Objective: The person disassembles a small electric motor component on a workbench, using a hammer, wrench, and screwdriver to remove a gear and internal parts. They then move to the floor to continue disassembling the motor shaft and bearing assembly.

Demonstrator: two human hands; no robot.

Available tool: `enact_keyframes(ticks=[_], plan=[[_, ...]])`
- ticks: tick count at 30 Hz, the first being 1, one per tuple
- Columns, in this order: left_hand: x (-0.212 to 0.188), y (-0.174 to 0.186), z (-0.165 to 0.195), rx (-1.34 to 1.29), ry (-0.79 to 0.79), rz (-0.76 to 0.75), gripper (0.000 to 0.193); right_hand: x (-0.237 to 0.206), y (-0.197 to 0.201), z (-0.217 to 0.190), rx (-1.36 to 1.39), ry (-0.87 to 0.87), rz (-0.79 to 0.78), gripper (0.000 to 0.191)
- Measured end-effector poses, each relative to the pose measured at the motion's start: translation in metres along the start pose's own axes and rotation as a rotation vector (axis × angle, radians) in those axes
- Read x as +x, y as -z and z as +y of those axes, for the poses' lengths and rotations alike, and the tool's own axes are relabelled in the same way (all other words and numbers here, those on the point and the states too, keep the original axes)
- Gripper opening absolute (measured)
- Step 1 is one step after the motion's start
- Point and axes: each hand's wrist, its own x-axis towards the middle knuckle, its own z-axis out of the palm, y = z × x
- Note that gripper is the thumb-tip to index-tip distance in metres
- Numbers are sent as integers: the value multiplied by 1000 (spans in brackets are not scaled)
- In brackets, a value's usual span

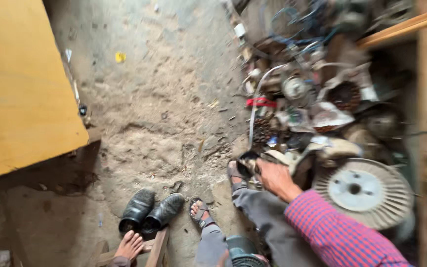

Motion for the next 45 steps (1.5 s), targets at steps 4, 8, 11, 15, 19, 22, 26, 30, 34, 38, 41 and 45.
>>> enact_keyframes(ticks=[4,8,11,15,19,22,26,30,34,38,41,45], plan=[[14,-136,135,-1729,243,-104,53,82,-57,23,-274,41,-132,34],[72,-244,149,-1923,281,-152,54,134,-92,43,-291,80,-148,41],[103,-234,125,-2004,121,-111,54,164,-101,54,-191,128,-85,41],[111,-136,146,-1989,-196,-24,60,179,-100,61,-130,146,5,43],[127,-50,184,-1910,-111,33,58,183,-96,67,-60,225,13,46],[156,-23,202,-1823,-171,133,52,184,-100,76,26,229,25,51],[223,-13,238,-1539,-423,155,54,175,-111,87,62,202,81,54],[292,2,291,-541,-907,827,54,171,-129,81,121,187,101,48],[318,23,332,-135,-901,607,64,176,-132,74,214,269,273,43],[315,25,351,-15,-945,490,74,182,-129,85,280,320,342,38],[310,31,352,11,-984,450,81,181,-139,86,334,346,389,35],[323,35,333,6,-1029,421,92,170,-166,82,404,393,484,30]])
